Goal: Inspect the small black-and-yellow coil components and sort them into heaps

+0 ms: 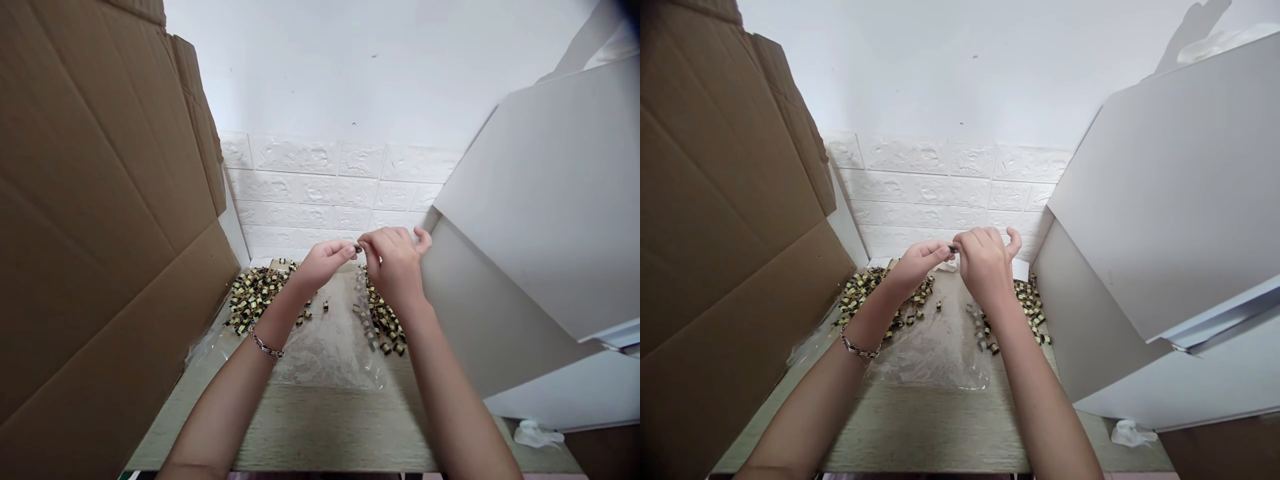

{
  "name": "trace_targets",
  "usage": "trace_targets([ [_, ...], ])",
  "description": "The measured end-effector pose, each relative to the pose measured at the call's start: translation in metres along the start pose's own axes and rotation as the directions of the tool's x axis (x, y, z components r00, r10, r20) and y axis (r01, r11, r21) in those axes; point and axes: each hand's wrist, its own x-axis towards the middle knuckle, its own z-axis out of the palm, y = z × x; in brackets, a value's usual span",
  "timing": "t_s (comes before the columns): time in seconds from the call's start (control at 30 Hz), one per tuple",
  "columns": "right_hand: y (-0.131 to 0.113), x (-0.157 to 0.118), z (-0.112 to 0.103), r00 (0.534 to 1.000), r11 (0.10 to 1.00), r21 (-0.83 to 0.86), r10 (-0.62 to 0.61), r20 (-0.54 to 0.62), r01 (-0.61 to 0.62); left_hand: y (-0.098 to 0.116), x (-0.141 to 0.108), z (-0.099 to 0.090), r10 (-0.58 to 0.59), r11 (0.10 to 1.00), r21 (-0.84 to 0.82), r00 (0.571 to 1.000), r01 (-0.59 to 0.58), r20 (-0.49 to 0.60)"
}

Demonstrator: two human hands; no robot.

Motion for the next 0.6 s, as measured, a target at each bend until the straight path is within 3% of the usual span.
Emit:
trace_targets([
  [0.3, 0.0008, -0.0001, 0.0028, 0.999, 0.999, -0.035, -0.035, -0.037, 0.034, -0.0007, -0.0008, 0.0021, -0.115, 0.941, -0.314, 0.992, 0.124, 0.046],
  [0.6, 0.0025, -0.0009, 0.0050, 0.995, 0.993, -0.076, -0.089, -0.053, 0.085, 0.0042, -0.0023, 0.0044, -0.192, 0.856, -0.482, 0.980, 0.188, 0.041],
])
